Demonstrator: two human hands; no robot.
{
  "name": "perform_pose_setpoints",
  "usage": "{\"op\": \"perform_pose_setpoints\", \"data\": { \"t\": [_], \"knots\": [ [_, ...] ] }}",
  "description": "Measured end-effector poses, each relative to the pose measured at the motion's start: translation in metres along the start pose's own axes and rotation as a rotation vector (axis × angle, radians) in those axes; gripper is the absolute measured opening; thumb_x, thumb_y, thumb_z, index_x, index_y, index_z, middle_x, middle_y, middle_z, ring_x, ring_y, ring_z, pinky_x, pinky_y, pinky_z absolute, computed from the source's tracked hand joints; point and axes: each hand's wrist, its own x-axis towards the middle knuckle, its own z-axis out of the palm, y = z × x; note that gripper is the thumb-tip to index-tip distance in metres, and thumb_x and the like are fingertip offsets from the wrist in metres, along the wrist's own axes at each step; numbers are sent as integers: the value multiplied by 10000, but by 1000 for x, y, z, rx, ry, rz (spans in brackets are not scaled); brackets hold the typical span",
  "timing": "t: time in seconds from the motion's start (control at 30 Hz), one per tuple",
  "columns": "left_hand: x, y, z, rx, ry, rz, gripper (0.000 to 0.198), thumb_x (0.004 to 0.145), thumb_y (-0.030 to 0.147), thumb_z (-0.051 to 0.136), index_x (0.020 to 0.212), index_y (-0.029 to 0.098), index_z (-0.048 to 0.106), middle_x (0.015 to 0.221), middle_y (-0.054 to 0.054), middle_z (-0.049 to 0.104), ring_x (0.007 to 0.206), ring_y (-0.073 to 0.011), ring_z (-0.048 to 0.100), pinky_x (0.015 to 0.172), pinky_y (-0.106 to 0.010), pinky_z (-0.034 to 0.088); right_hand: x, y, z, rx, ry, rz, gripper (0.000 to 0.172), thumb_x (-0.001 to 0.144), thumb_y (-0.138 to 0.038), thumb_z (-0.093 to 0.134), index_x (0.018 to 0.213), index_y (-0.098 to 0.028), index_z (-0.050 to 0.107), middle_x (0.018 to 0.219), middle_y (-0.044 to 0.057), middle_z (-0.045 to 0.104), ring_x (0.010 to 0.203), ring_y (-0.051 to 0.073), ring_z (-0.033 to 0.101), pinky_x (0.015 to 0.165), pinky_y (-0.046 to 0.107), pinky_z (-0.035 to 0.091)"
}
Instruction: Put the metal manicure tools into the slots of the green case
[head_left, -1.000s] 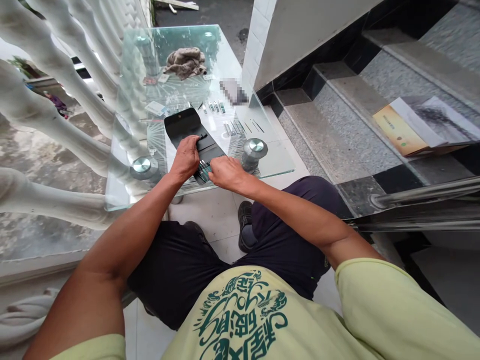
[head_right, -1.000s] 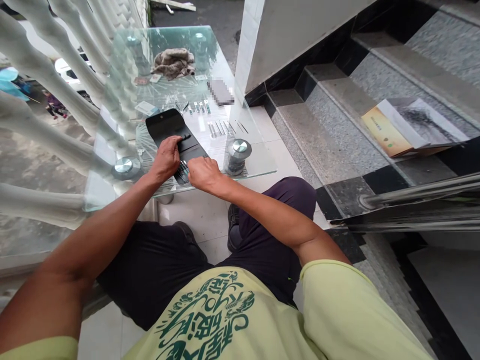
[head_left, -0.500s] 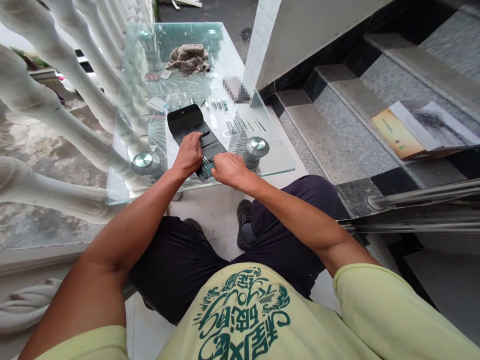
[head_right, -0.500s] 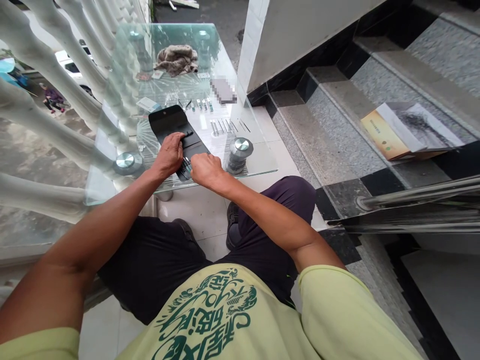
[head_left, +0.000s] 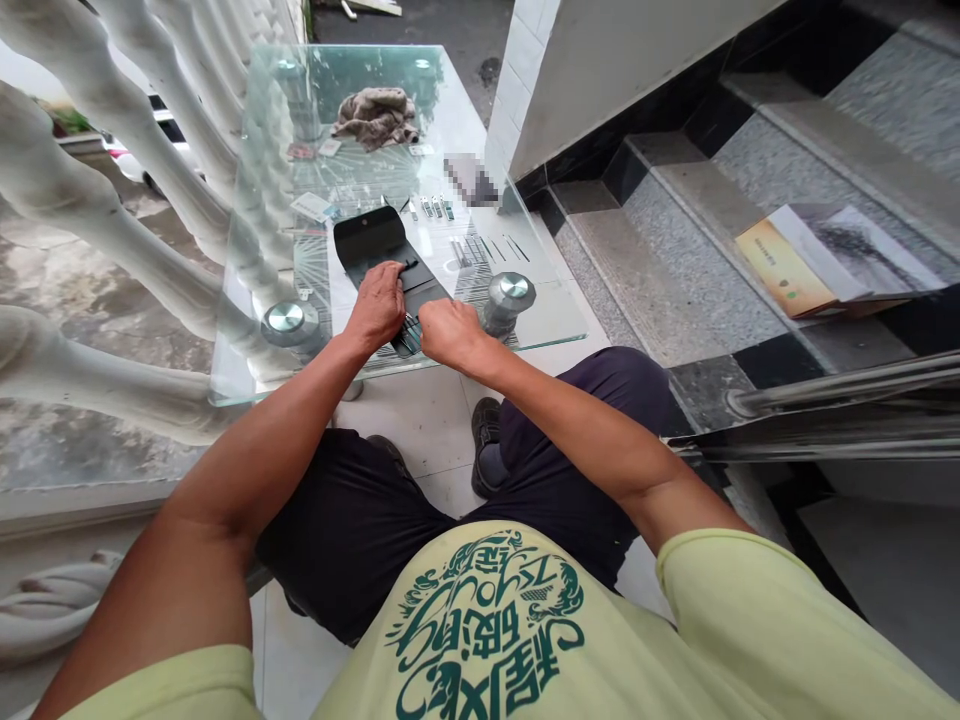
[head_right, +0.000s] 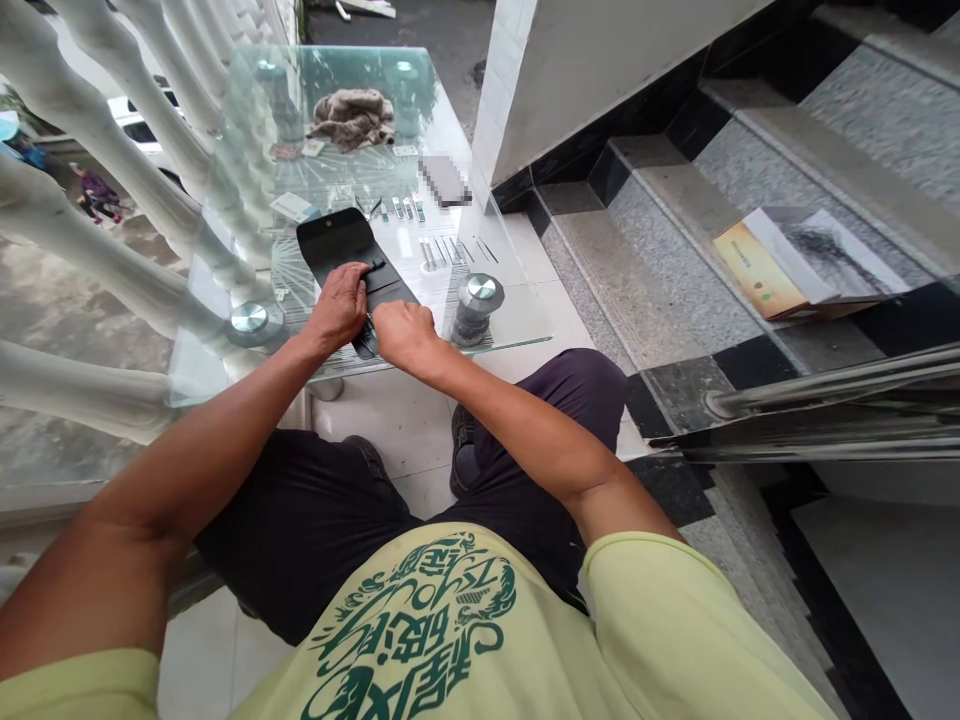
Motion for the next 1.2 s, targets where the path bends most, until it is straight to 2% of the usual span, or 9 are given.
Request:
{"op": "perform_pose_setpoints", "data": {
  "t": [0.17,0.3,0.43,0.57,0.67,0.87,1.07,1.13,1.2],
  "knots": [
    [1,2,-1,1,-14,-2,461,1213,299,507,1593,197,747,1698,-228,775,1635,-403,694,1513,-649,474,-10,6,3,5,-22,23,436,1166,-200,747,1569,-112,888,1567,322,865,1497,429,856,1209,417,667],
    [1,6,-4,0,-16,-10,465,1197,299,534,1602,208,746,1690,-222,780,1642,-416,683,1515,-677,470,-24,20,2,27,-83,43,407,1135,-169,739,1496,-115,920,1513,299,895,1462,425,870,1099,377,677],
    [0,11,-6,11,-33,-19,500,1201,296,498,1616,149,734,1716,-275,752,1656,-436,679,1509,-682,474,-26,47,-6,161,-142,33,200,1082,-174,797,1151,-116,975,1193,215,963,1190,342,923,836,294,607],
    [-1,12,-8,28,-16,-17,495,1200,300,499,1613,166,738,1705,-269,765,1647,-437,688,1507,-694,474,14,75,-28,352,-60,85,201,1025,-166,866,830,-129,902,870,137,891,893,248,859,704,266,545],
    [-3,12,-10,31,-9,-18,485,1199,312,512,1612,191,735,1706,-248,773,1646,-427,690,1509,-691,476,62,86,-45,380,44,182,113,936,-103,926,834,-119,882,775,116,846,759,230,792,738,292,611],
    [-4,17,-13,33,-39,-44,479,1194,288,530,1616,176,728,1717,-262,758,1661,-425,678,1513,-681,477,130,78,-62,328,28,268,172,955,-47,981,878,-138,857,697,53,794,708,196,756,851,312,683],
    [-5,17,-13,5,-36,-49,465,1196,294,548,1616,202,726,1706,-233,765,1655,-399,680,1521,-655,468,152,70,-64,266,14,339,108,1062,-59,898,988,-138,896,732,27,808,885,199,848,981,276,680],
    [-5,16,-13,1,-32,-35,466,1190,298,547,1611,210,727,1695,-232,772,1639,-405,685,1509,-676,479,151,72,-65,258,22,331,71,1046,-41,902,1087,-100,906,857,85,878,992,230,883,1037,303,683],
    [-6,16,-12,-2,-25,-25,472,1189,310,534,1603,194,728,1695,-253,767,1632,-417,686,1501,-690,485,142,75,-65,231,56,301,182,1025,-28,898,1205,-52,906,1072,183,932,1130,284,904,1082,351,682]
  ]
}}
